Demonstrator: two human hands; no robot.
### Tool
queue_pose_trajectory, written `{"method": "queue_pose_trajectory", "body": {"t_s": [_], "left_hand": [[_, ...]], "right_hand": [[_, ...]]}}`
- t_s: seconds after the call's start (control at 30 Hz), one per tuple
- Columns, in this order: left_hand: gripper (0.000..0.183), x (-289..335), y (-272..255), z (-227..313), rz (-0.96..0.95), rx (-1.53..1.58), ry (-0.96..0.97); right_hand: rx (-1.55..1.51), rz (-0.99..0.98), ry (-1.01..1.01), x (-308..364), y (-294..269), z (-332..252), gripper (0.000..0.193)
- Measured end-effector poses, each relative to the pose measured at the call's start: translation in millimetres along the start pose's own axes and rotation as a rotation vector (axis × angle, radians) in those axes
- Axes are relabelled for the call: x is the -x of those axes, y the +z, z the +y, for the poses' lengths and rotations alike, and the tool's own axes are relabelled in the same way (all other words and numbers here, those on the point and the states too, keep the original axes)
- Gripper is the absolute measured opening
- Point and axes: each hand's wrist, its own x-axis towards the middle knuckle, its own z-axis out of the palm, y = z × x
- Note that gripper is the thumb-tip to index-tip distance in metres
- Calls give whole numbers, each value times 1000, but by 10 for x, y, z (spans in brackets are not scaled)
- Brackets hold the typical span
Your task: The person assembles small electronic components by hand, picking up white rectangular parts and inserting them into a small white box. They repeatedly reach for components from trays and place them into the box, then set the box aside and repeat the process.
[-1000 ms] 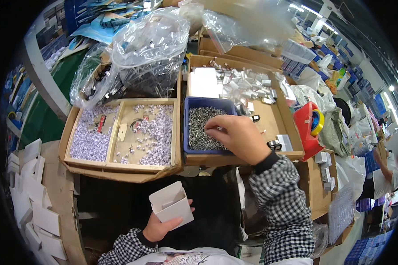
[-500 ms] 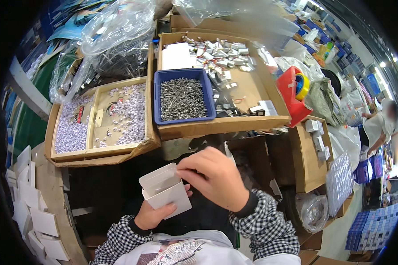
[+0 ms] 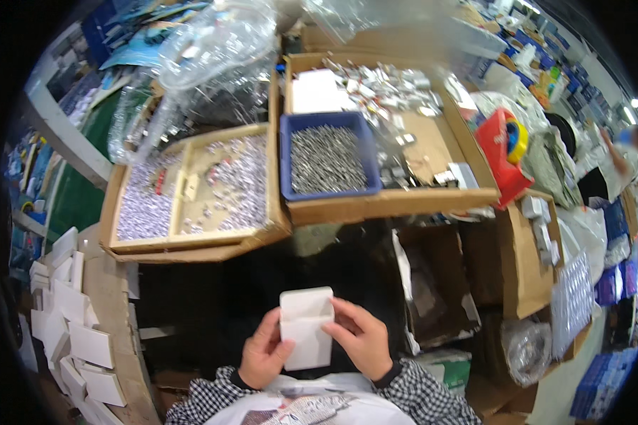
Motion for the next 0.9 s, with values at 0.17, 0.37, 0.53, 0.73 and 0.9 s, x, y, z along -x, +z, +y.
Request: {"method": "queue_pose_trajectory", "body": {"t_s": [0.17, 0.37, 0.53, 0.73, 0.9], "left_hand": [[59, 27, -85, 67, -87, -90, -258], [27, -77, -156, 86, -58, -295, -147], [15, -304, -201, -137, -119, -63, -238], [21, -394, -123, -290, 10, 288, -293], [36, -378, -175, -119, 32, 390, -455]], "right_hand": [[369, -66, -57, -49, -35, 32, 32], [405, -298, -137, -181, -197, 30, 18], [-109, -322, 274, -336, -292, 35, 21], [0, -391, 243, -387, -304, 39, 30], [245, -454, -37, -424, -305, 68, 26]]}}
